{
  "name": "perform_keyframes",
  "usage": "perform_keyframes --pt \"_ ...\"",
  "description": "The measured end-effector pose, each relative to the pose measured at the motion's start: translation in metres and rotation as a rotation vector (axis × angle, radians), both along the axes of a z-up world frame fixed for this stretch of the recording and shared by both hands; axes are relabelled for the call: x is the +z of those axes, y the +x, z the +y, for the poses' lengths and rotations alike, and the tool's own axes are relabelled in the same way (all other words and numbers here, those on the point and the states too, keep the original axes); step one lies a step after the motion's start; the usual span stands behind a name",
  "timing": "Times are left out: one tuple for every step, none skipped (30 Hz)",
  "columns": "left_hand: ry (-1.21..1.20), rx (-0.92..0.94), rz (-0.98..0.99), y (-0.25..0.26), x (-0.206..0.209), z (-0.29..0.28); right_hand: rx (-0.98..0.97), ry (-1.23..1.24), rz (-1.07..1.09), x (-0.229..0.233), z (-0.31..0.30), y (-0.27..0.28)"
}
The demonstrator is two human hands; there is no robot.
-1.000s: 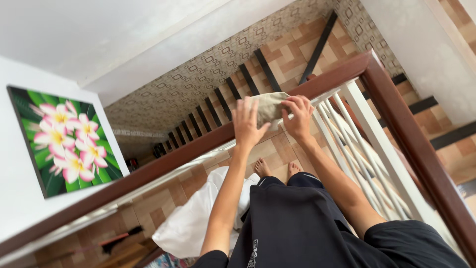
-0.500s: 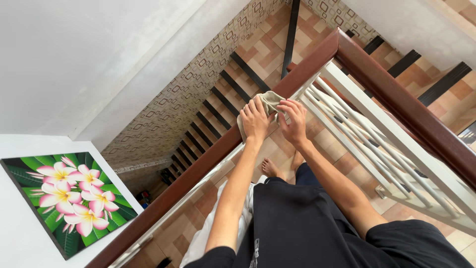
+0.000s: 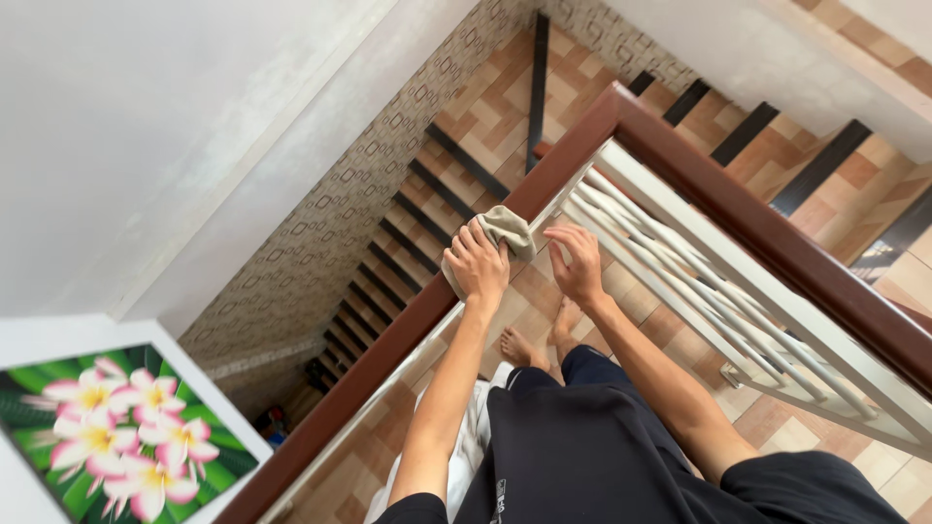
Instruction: The person sprays liquid onto a cloth using a spray bottle and wipes down the wooden stair railing with the cloth.
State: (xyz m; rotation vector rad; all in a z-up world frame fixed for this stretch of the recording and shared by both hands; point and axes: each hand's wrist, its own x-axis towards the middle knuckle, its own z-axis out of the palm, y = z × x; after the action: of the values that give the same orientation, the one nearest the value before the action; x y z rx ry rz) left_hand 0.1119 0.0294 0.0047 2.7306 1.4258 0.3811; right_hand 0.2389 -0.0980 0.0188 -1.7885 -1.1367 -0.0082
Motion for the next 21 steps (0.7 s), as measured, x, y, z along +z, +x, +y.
perform_keyframes --pt "0.0 -0.013 -0.005 0.015 -0.002 0.004 -0.013 0.0 -0.005 -0.001 0.0 0.007" --pt "-0.108 -0.013 0.019 0.029 -0.006 0.009 -0.02 -0.01 0.024 -0.001 -0.002 0.01" --pt "-0.216 -0.013 0.044 0.043 -0.009 0.014 -0.027 -0.019 0.054 -0.002 -0.003 0.012" --pt "-0.213 -0.021 0.042 0.058 -0.013 0.023 -0.035 -0.016 0.051 -0.001 -0.001 0.016" --pt "-0.245 -0.058 -0.006 0.073 -0.017 0.032 -0.039 -0.011 0.049 -0.001 0.002 0.02" --pt "-0.283 -0.091 -0.048 0.08 -0.021 0.038 -0.039 -0.01 0.054 0.0 0.003 0.018" --pt "-0.284 -0.094 -0.043 0.087 -0.024 0.048 -0.043 -0.011 0.058 0.001 0.004 0.018" --pt "-0.423 -0.119 -0.047 0.093 -0.026 0.061 -0.015 0.01 0.127 0.001 0.008 0.021" --pt "-0.562 -0.143 -0.05 0.095 -0.028 0.068 0.013 0.032 0.197 0.001 0.012 0.023" --pt "-0.564 -0.141 -0.05 0.092 -0.029 0.069 0.015 0.03 0.198 0.0 0.014 0.023" --pt "-0.561 -0.157 -0.064 0.088 -0.029 0.067 0.027 0.029 0.219 -0.001 0.017 0.023" --pt "-0.558 -0.172 -0.08 0.084 -0.027 0.064 0.04 0.028 0.239 -0.002 0.019 0.024" --pt "-0.558 -0.17 -0.082 0.077 -0.025 0.06 0.042 0.027 0.238 -0.004 0.02 0.025" --pt "-0.453 -0.214 -0.093 0.067 -0.022 0.053 0.041 0.013 0.273 -0.006 0.022 0.025" --pt "-0.346 -0.258 -0.104 0.057 -0.019 0.047 0.041 -0.001 0.308 -0.008 0.023 0.026" --pt "-0.344 -0.255 -0.104 0.046 -0.015 0.04 0.044 0.001 0.308 -0.01 0.023 0.028" --pt "-0.264 -0.256 -0.1 0.034 -0.01 0.032 0.054 0.017 0.332 -0.012 0.023 0.03" --pt "-0.186 -0.255 -0.093 0.022 -0.006 0.024 0.065 0.031 0.359 -0.014 0.021 0.03" --pt "-0.186 -0.252 -0.09 0.011 -0.003 0.018 0.067 0.031 0.362 -0.015 0.019 0.032" --pt "-0.107 -0.262 -0.083 0.004 -0.001 0.014 0.064 0.009 0.364 -0.017 0.018 0.036" --pt "-0.029 -0.273 -0.076 0.001 0.0 0.011 0.061 -0.014 0.366 -0.018 0.017 0.04"
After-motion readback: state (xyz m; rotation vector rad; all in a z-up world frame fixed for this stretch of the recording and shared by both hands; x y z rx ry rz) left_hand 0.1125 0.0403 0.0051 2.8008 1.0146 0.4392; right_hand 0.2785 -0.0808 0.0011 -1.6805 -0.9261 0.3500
